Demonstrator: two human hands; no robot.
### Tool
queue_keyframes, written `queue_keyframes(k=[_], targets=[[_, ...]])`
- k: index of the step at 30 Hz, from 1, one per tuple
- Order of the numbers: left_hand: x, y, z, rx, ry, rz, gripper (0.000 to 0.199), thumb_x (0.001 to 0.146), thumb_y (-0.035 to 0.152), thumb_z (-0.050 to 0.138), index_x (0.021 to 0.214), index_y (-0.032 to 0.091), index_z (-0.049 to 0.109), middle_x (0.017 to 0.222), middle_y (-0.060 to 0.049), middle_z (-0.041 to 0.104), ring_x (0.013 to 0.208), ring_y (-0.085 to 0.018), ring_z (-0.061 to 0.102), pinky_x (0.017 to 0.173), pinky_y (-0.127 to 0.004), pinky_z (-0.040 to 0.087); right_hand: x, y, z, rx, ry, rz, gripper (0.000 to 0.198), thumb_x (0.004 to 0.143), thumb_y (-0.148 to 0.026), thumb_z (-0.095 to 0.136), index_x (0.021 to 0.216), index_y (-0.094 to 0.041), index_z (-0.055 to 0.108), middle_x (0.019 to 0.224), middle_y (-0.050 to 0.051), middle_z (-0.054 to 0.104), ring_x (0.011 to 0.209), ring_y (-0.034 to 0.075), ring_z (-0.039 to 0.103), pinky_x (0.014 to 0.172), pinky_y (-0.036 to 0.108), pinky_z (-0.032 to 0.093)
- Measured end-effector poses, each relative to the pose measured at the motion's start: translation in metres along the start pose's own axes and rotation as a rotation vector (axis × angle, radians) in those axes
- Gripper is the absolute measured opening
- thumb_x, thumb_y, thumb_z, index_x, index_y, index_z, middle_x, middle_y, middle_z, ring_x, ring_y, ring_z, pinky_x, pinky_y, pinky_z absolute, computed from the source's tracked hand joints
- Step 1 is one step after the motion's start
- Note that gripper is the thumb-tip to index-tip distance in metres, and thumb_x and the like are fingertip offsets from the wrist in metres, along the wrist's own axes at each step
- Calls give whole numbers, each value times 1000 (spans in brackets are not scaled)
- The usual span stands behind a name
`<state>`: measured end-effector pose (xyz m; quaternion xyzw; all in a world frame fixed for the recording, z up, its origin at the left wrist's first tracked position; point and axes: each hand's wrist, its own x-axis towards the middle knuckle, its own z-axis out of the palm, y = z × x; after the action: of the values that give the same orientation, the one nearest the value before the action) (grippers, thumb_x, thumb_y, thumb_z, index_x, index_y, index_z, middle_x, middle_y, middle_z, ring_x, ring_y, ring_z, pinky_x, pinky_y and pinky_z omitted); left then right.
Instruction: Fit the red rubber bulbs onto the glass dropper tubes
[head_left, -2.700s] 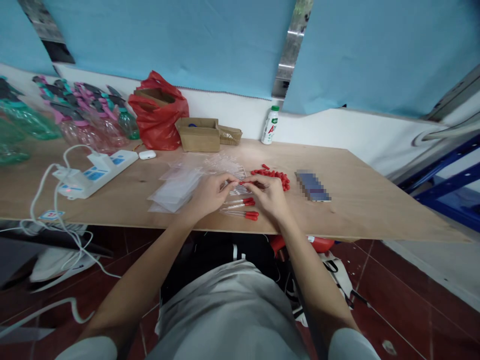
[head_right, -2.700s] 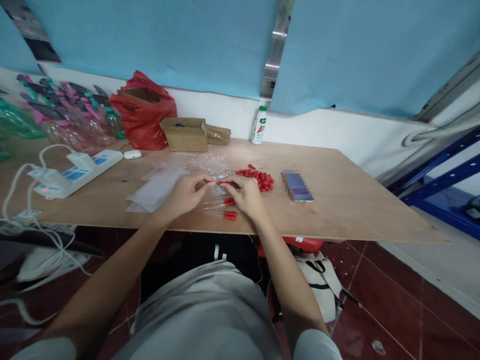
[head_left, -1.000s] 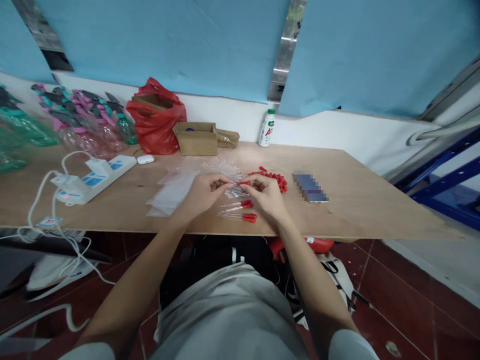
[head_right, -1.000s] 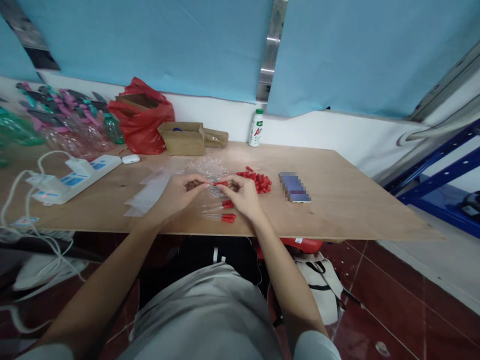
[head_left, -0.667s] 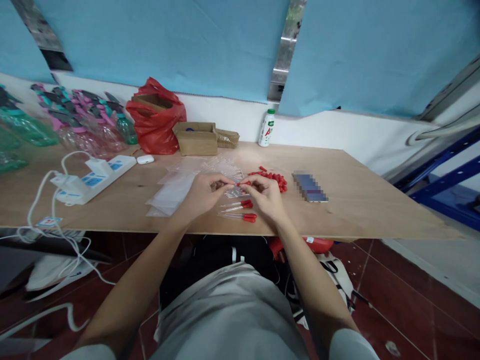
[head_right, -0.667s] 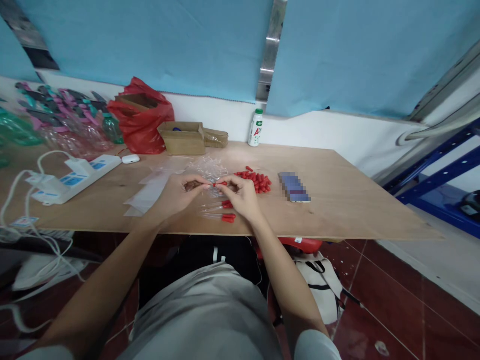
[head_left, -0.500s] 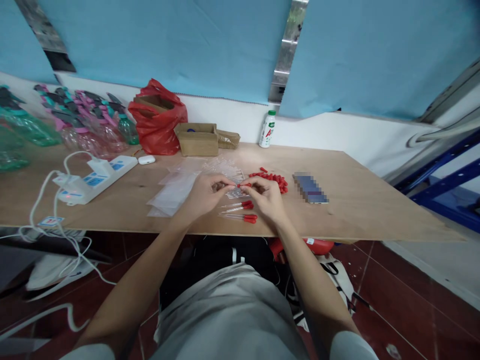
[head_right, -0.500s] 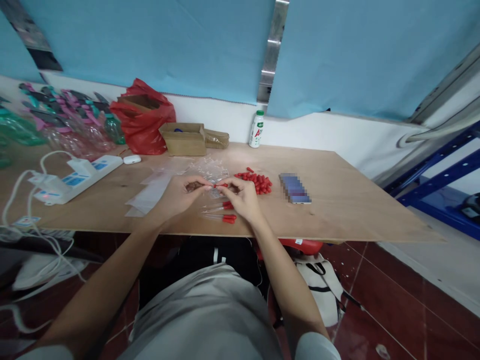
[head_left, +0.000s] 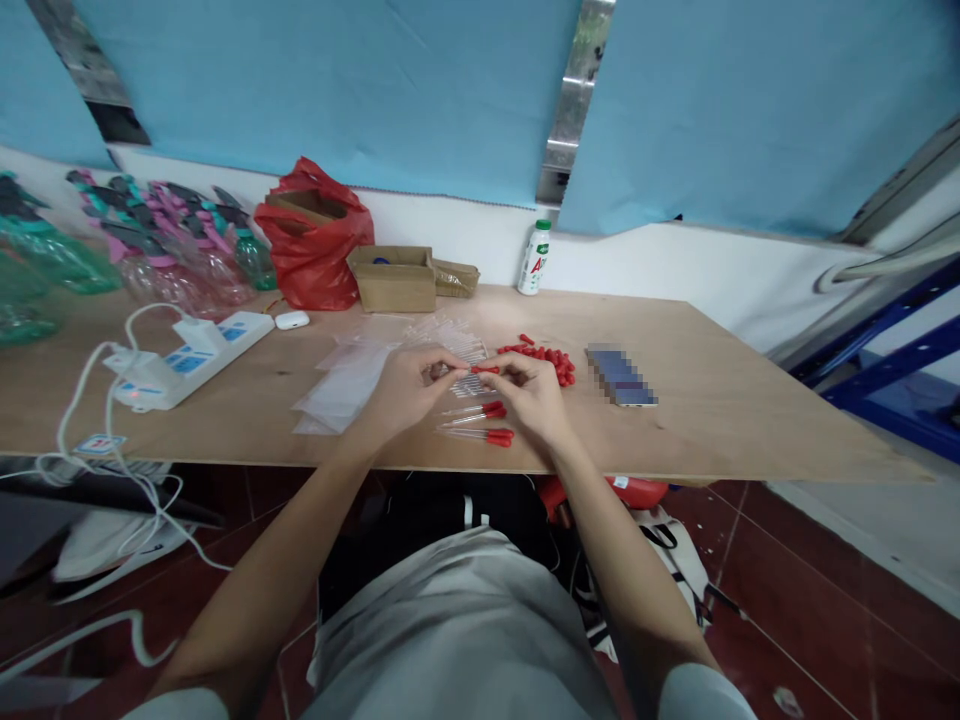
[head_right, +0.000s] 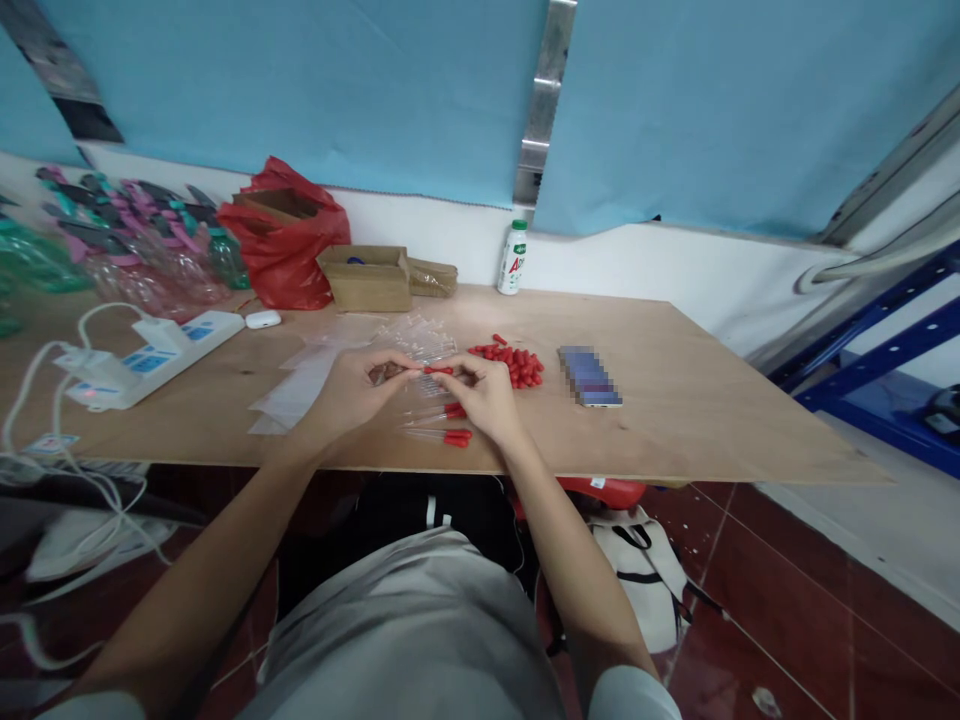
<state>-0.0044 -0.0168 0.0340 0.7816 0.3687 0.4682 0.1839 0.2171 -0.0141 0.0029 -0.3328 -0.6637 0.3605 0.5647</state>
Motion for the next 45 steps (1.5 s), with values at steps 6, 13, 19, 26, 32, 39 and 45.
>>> queue_keyframes(k=[6,13,19,26,32,39,45], targets=[[1,5,-9,-47,3,-1,15,93,40,82,97,26,86,89,-4,81,78,-19,67,74,-33,47,1,-10,1,113,4,44,25,83,-41,90,98,-23,82,82,2,80,74,19,76,73,33,64],[2,6,4,-753,80,-269,59,101,74,56,105,20,81,102,-11,78,73,-16,62,62,-30,44,3,-13,4,259,141,40,32,81,-44,93,102,-24,79,88,3,83,76,19,79,78,37,67],[0,13,26,-1041,88,-408,76,96,93,26,86,24,56,115,-13,71,81,-22,65,56,-34,44,2,-14,11,158,174,25,34,79,-49,93,94,-22,78,85,4,82,72,20,77,74,37,67],[-3,16,27,-1208,190,-411,54,101,74,42,80,24,39,82,-5,49,69,-18,50,55,-31,42,1,-12,11,152,64,69,38,81,-49,91,103,-21,80,81,3,81,71,19,76,72,34,67],[-2,12,25,-1321,193,-428,49,104,65,44,79,23,41,78,-2,41,62,-16,41,54,-30,40,0,-9,10,215,19,54,33,81,-46,92,99,-22,82,86,4,83,75,20,79,77,36,68],[-2,17,29,-1361,188,-412,52,104,66,46,76,23,37,75,-1,36,61,-15,37,55,-29,39,-1,-8,11,150,45,61,36,81,-53,91,95,-21,81,84,5,82,74,22,79,77,38,69],[-2,17,31,-1340,196,-405,52,105,65,45,76,22,35,75,0,34,62,-15,38,56,-29,39,-2,-7,11,127,52,41,32,82,-51,90,92,-21,81,85,5,83,75,22,80,77,38,69]])
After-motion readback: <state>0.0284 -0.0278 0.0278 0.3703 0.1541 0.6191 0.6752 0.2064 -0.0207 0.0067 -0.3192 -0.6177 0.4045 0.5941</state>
